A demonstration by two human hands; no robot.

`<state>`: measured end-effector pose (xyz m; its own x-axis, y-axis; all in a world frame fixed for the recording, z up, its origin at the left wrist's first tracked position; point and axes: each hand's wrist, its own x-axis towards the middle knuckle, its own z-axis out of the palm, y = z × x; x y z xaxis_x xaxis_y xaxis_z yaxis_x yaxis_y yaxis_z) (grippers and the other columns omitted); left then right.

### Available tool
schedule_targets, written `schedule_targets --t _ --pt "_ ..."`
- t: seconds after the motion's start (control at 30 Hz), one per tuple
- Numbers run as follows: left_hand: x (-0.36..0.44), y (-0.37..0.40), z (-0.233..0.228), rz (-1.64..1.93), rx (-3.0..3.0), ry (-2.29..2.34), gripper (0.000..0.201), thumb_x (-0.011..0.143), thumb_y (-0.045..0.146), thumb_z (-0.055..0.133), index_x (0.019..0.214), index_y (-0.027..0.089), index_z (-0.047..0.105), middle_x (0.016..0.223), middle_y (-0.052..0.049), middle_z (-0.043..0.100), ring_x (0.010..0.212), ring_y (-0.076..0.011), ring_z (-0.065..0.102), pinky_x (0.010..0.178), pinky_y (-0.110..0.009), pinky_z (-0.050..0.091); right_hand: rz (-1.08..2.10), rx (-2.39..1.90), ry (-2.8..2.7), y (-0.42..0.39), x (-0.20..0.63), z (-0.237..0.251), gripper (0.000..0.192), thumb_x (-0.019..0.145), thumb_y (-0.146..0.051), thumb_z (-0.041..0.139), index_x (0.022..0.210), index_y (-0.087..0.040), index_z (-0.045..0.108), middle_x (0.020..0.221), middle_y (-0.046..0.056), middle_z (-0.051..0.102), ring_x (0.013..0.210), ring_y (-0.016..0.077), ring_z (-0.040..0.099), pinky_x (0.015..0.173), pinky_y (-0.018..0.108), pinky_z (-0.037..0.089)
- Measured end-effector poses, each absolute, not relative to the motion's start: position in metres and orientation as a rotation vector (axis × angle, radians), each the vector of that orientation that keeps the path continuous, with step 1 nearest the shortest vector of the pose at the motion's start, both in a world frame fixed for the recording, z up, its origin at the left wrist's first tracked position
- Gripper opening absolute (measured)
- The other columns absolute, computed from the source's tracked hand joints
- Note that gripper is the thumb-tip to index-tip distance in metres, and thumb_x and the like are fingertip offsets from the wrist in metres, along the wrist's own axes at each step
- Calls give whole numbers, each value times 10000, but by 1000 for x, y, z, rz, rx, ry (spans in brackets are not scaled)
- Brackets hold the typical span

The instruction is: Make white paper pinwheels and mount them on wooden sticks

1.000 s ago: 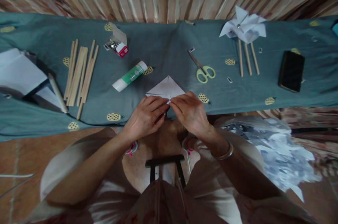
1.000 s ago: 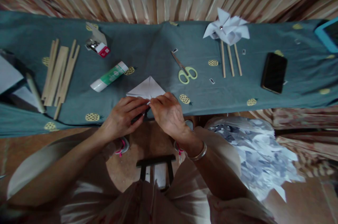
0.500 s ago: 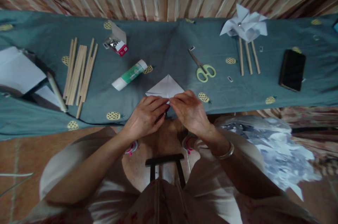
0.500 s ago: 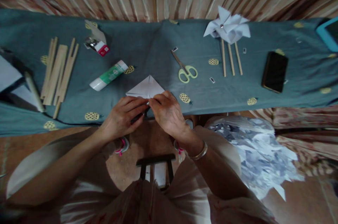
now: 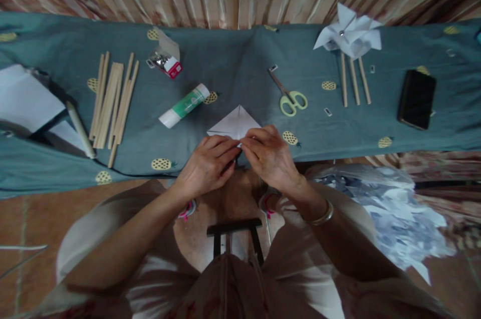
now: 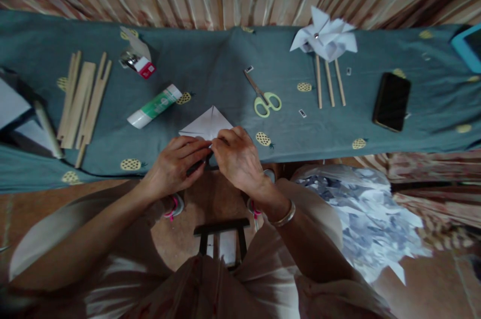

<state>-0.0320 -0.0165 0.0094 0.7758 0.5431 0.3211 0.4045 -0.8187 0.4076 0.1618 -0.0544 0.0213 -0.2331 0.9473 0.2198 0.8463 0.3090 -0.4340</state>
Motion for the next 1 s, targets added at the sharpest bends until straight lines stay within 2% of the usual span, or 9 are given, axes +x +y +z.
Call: schedule_targets --t 0.17,0.3,0.77,0.9,1.0 --pt "-31 -16 12 633 2715 721 269 912 194 528 1123 120 678 1154 -120 720 1059 -284 625 870 -422 519 195 -1568 -2157 -53 162 16 242 951 -152 480 993 -230 705 1173 83 629 1071 257 529 973 411 494" --pt "-31 -16 12 635 2726 723 260 914 195 527 1116 125 675 1146 -113 719 1058 -276 618 870 -415 508 137 -1624 -2224 -52 159 14 293 931 -101 464 1112 -181 680 1243 120 606 1107 279 505 968 424 476" --pt "-32 -15 19 724 2756 693 154 928 161 550 994 132 686 1031 -102 737 976 -235 636 851 -383 503 204 -1596 -2227 -50 145 7 335 949 -87 390 1114 -141 677 1166 144 647 1069 283 496 944 436 457" --pt "-34 -15 17 761 2758 700 126 938 145 563 933 143 689 1017 -91 740 940 -219 637 800 -365 491 257 -1565 -2147 -51 153 10 363 917 -62 402 1094 -181 696 1125 114 669 1052 274 521 950 446 465" --pt "-37 -13 16 743 2773 739 129 945 161 566 959 156 694 1018 -84 742 909 -218 631 751 -356 472 294 -1538 -2072 -50 164 11 392 907 -66 396 1133 -192 691 1131 100 675 1055 267 542 979 455 471"
